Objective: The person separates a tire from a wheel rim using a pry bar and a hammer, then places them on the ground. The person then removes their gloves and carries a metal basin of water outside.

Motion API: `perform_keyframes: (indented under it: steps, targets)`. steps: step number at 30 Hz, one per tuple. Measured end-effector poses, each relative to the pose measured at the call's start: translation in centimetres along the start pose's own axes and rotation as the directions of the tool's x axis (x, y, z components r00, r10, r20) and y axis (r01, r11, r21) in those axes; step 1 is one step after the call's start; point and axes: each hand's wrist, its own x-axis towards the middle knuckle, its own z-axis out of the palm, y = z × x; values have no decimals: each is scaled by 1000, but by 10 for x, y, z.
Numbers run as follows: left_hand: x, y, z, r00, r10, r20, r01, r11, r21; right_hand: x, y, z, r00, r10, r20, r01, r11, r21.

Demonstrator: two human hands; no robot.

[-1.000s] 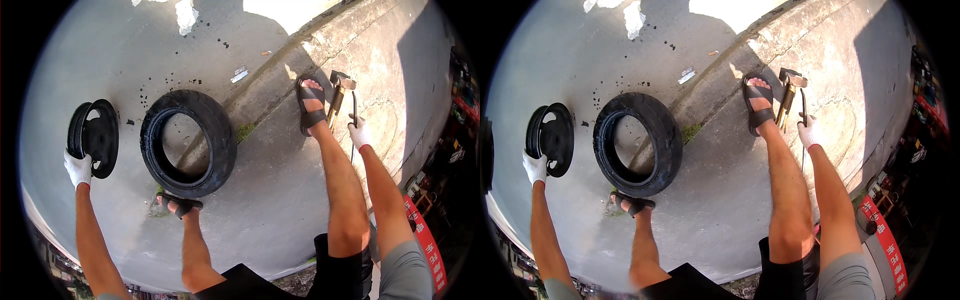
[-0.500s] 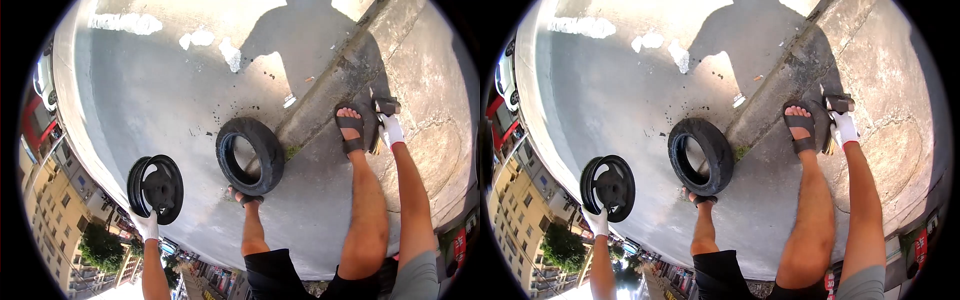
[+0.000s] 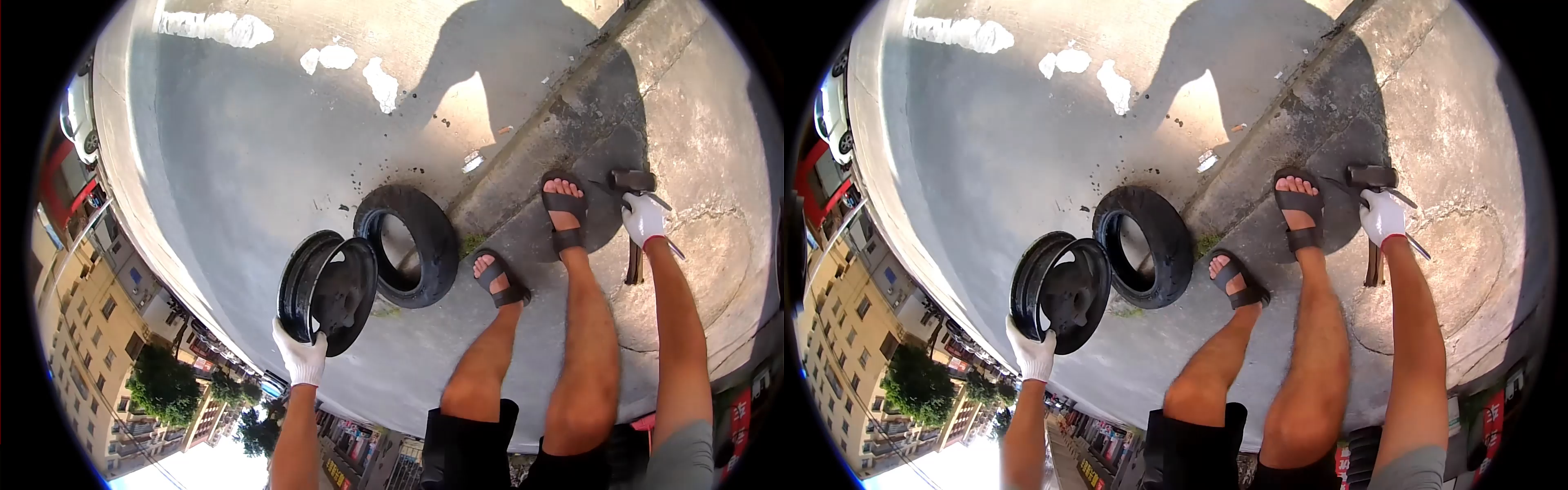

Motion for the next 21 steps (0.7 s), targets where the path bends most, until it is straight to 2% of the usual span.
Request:
perform_keyframes:
  steps: [1, 3, 6, 10, 13, 15, 18, 20, 21]
  targets:
    - [-8, 13, 1, 1000, 17, 6, -17, 999, 44, -5, 0, -10, 1000, 11, 25, -11, 1000, -15]
    - [-16, 28, 3, 999, 22, 38, -24, 998, 64, -15, 2, -41, 970, 74, 233, -63, 996, -56]
    - [-30, 43, -12, 992, 71, 101, -75, 996, 43, -83, 12, -65, 972, 91, 217, -69, 992, -108]
    - [-50, 45, -40, 930, 368, -15, -368, 928, -48, -203, 25, -97, 938, 201, 281, -191, 980, -63]
    - [-63, 53, -71, 909, 414, -57, -417, 905, -80, -304, 48, -93, 930, 222, 293, -241, 970, 31]
    - [-72, 50, -90, 898, 435, -68, -440, 893, -97, -372, 56, -86, 904, 270, 331, -290, 957, 13]
    - [-88, 57, -112, 925, 370, -82, -379, 915, -143, -480, 38, -90, 820, 382, 426, -442, 896, 47]
    - [-105, 56, -130, 936, 344, -72, -351, 927, -130, -559, 38, -63, 806, 410, 426, -521, 833, 185]
    - [-108, 48, -129, 937, 338, -83, -347, 926, -146, -596, 30, -52, 777, 454, 436, -593, 761, 265]
